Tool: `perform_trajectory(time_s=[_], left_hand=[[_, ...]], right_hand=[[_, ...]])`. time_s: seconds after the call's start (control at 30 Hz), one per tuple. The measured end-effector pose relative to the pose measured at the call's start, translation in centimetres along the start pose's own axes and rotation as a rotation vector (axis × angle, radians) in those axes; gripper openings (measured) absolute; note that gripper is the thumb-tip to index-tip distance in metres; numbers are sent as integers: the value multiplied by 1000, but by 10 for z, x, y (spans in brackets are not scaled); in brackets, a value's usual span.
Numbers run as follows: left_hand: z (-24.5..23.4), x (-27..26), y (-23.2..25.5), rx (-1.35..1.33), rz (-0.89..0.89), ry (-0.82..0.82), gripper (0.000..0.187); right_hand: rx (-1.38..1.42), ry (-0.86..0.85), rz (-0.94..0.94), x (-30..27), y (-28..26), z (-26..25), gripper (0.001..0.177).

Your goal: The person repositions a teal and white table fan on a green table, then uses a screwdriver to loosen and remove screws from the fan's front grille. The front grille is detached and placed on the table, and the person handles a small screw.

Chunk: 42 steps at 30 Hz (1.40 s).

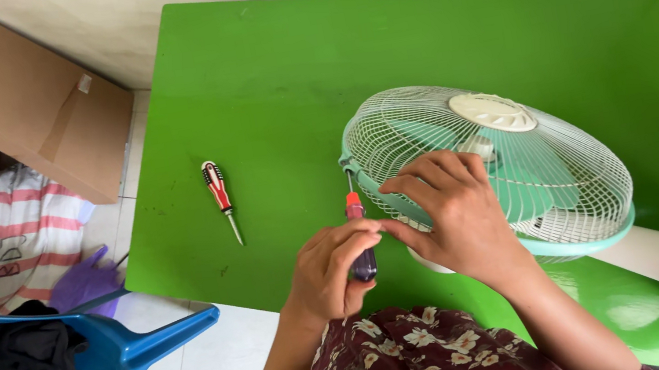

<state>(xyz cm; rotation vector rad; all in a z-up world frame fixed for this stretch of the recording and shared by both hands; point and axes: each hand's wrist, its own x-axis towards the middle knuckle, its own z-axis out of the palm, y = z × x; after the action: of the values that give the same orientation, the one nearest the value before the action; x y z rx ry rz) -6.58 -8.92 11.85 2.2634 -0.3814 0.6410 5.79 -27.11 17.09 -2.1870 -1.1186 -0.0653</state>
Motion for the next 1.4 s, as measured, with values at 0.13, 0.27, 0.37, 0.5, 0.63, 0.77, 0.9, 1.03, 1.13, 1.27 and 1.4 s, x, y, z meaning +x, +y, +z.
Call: perform_trajectory(time_s=[0.13, 0.27, 0.37, 0.5, 0.63, 0.77, 0.9, 1.03, 1.13, 1.27, 1.4], left_hand=[[-1, 17, 12, 51, 59, 90, 47], [3, 29, 19, 16, 52, 206, 44], [13, 28, 21, -26, 23, 265, 43], [25, 26, 10, -89, -39, 399, 46], [24, 25, 0, 114, 25, 399, 44], [23, 25, 0, -24, -29, 407, 54], [15, 26, -3, -154, -49, 326, 53], [22, 24, -12, -41, -111, 247, 45], [21, 26, -18, -65, -105, 208, 36], [2, 24, -29, -319, -1, 122, 31], [-8, -3, -61, -510, -2, 216, 36]], right_hand=[[-3, -21, -9, -2, 0, 0, 40], [-7, -6, -38, -3, -2, 2, 41], [-13, -8, -62, -5, -4, 2, 44], [-9, 10, -75, -9, -8, 1, 41], [14, 123, -114, -12, -9, 4, 29], [98, 237, -72, -30, -10, 7, 21], [116, 270, -119, -43, -24, -6, 21], [-121, 218, -262, -41, -58, -14, 48], [-325, 179, -138, -35, -77, 8, 41], [-314, 252, 56, -30, -84, 31, 29], [-306, 241, 73, -29, -98, 36, 26]])
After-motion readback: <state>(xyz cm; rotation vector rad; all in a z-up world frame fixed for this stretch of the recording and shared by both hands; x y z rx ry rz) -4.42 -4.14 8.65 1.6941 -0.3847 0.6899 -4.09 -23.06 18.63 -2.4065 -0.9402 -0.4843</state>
